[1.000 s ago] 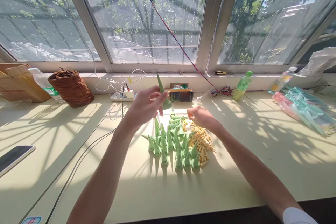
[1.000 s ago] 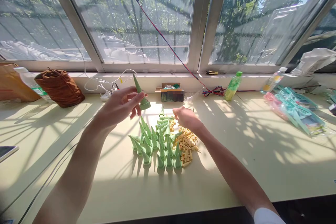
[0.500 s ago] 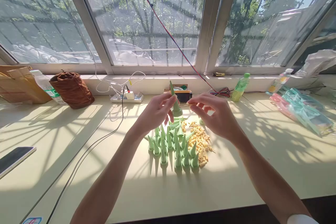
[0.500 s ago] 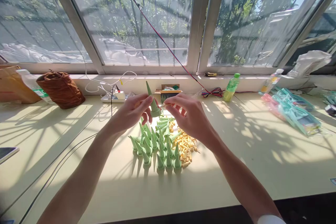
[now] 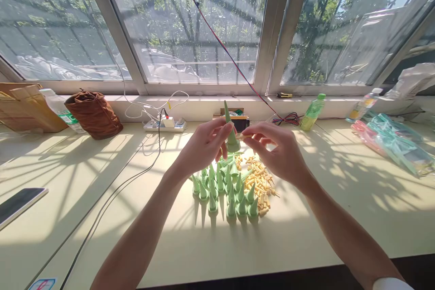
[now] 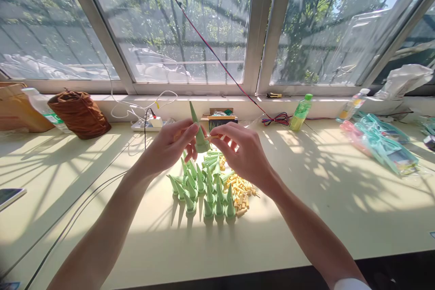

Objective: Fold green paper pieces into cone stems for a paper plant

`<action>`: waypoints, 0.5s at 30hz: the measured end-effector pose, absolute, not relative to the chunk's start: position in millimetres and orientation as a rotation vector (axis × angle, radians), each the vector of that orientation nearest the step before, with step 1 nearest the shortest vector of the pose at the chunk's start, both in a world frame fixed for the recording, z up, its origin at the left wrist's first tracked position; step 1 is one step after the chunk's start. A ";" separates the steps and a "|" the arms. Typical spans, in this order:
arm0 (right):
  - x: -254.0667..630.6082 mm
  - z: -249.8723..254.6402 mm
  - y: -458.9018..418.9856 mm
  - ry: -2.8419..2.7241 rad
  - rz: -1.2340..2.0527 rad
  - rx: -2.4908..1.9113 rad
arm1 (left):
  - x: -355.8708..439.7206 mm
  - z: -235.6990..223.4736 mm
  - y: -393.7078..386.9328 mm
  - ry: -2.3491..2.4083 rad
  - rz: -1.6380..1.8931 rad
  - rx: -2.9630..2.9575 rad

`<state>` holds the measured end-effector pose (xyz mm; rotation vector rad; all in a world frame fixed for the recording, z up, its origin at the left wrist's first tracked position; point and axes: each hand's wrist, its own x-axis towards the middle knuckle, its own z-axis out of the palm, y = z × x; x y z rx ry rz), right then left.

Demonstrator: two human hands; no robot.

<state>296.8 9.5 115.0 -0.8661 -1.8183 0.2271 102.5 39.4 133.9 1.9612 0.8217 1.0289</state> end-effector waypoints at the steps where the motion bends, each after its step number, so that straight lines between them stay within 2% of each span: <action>1: 296.2 115.0 9.2 -1.811 0.216 -0.865 | 102.2 134.1 38.9 0.818 1.038 1.967; 15: 293.2 112.5 10.8 -1.692 0.146 -0.834 | 106.6 134.3 33.3 0.931 1.301 2.192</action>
